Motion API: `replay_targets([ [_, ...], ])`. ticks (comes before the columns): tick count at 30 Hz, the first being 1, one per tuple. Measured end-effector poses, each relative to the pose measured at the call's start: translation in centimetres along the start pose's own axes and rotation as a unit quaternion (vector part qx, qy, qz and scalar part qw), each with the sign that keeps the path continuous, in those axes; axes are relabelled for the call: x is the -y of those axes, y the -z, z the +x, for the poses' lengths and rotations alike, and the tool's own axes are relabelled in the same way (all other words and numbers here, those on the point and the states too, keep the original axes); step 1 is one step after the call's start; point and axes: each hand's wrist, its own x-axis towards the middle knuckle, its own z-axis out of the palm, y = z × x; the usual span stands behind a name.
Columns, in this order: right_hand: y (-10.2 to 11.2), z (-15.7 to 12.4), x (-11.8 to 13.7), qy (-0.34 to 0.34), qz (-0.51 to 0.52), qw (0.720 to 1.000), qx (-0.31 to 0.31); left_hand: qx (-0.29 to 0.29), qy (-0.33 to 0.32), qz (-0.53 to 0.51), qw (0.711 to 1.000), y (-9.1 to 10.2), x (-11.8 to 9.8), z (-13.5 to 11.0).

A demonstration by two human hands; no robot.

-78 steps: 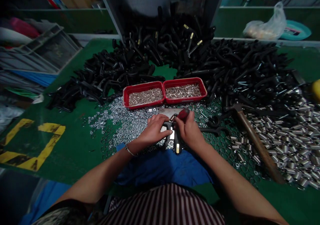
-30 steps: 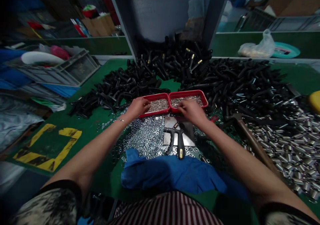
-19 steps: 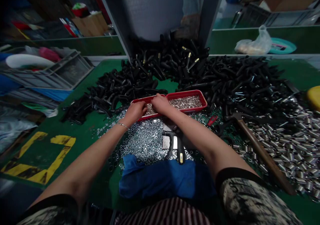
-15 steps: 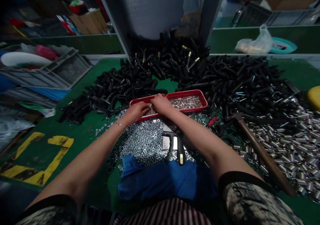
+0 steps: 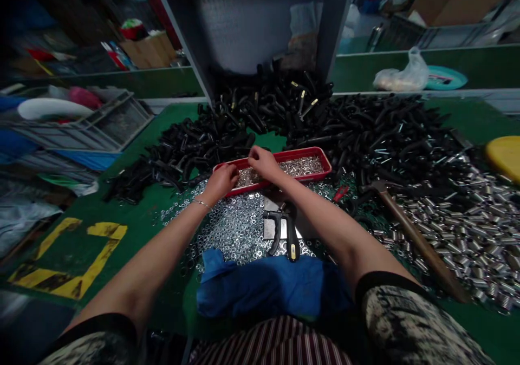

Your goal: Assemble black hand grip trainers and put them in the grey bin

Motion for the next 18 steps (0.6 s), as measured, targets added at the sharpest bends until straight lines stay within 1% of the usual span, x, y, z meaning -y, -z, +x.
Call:
replay_targets([
  [2, 1.8, -2.6, -0.5, -0.018, 0.033, 0.999, -0.017, -0.032, -0.003, -0.01, 0.999, 0.2, -0.1, -0.6],
  [4, 3.9, -6.4, -1.6, -0.049, 0.085, 0.995, -0.025, -0.088, -0.011, -0.036, 0.995, 0.4, -0.9, -2.1],
  [5, 4.9, -8.6, -2.3, -0.091, 0.16, 0.982, -0.03, -0.119, -0.024, -0.06, 0.991, 0.4, -1.7, -3.1],
  [6, 5.9, -10.9, -3.1, -0.135, 0.227, 0.964, -0.029, -0.141, -0.045, -0.09, 0.985, 0.4, -2.7, -4.3],
  [7, 6.7, -13.2, -3.8, -0.164, 0.278, 0.946, -0.023, -0.147, -0.069, -0.119, 0.98, 0.2, -4.1, -5.6],
  [9, 7.9, -17.2, -4.9, -0.216, 0.33, 0.919, -0.01, -0.103, -0.118, -0.156, 0.975, -0.2, -7.0, -8.1],
  [11, 8.4, -20.3, -5.3, -0.251, 0.338, 0.907, -0.003, -0.055, -0.144, -0.16, 0.975, -1.0, -9.6, -9.8],
  [12, 8.6, -21.4, -5.4, -0.262, 0.337, 0.904, -0.003, -0.042, -0.148, -0.155, 0.976, -1.4, -10.6, -10.3],
  [14, 8.6, -22.9, -5.1, -0.265, 0.334, 0.905, -0.002, -0.03, -0.15, -0.138, 0.978, -2.3, -11.9, -10.4],
  [18, 8.3, -24.1, -4.3, -0.231, 0.333, 0.914, -0.013, -0.022, -0.159, -0.086, 0.983, -3.4, -12.5, -9.7],
])
